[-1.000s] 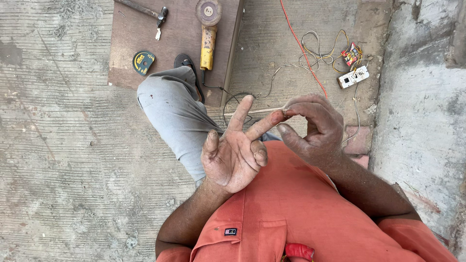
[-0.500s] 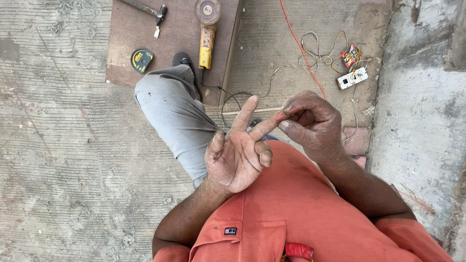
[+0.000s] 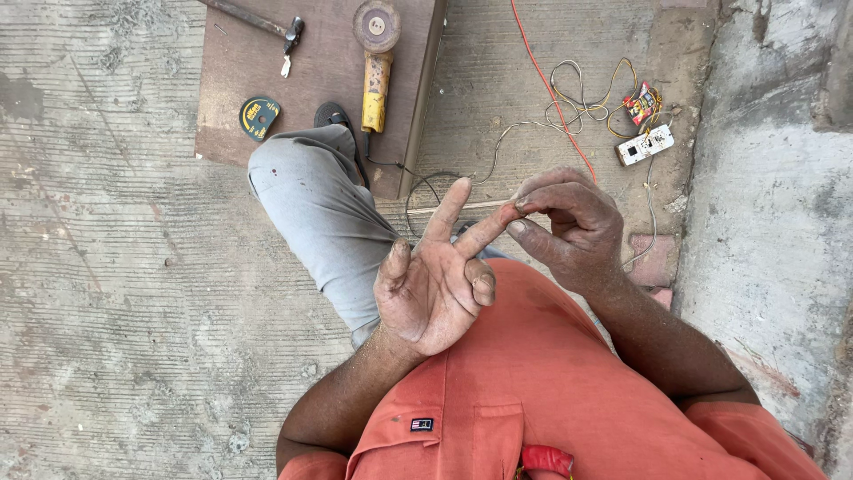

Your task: The person uses an angle grinder to smooth the edges of a wooden box. They then remove the grinding disc, retrieve a new disc, and install it onto the grinder before resuming the grinding task.

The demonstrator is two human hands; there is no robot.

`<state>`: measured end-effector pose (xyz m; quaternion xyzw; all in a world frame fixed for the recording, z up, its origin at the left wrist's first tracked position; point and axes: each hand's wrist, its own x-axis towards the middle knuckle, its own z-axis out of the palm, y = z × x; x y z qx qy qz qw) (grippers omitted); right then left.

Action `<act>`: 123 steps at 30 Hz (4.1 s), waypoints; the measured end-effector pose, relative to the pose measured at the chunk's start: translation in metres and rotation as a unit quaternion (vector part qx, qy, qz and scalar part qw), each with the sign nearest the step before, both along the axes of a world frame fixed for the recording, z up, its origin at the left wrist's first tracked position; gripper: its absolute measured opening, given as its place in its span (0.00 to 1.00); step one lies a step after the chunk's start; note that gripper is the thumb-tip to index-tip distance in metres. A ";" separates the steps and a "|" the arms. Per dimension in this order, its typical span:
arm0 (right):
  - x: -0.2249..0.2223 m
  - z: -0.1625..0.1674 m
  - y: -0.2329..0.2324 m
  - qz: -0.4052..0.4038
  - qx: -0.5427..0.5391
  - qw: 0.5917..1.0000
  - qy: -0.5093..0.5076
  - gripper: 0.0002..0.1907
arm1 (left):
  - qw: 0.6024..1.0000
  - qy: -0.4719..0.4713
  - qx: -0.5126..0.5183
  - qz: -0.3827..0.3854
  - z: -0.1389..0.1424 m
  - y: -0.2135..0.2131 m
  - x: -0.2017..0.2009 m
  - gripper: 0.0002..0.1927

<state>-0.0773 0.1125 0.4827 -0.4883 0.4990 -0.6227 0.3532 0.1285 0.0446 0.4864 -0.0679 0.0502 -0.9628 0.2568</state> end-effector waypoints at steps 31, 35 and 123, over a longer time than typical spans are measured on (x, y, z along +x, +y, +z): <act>0.004 0.013 -0.002 -0.071 -0.034 0.982 0.174 0.14 | 0.996 -0.024 -0.079 0.033 0.006 0.000 -0.001 0.48; 0.007 0.012 0.001 -0.119 0.005 0.981 0.155 0.14 | 0.991 -0.032 -0.125 0.045 0.006 0.001 0.000 0.49; -0.082 -0.261 0.082 0.017 0.603 0.752 0.264 0.27 | 0.607 -0.722 -0.209 0.257 -0.253 -0.093 0.190 0.33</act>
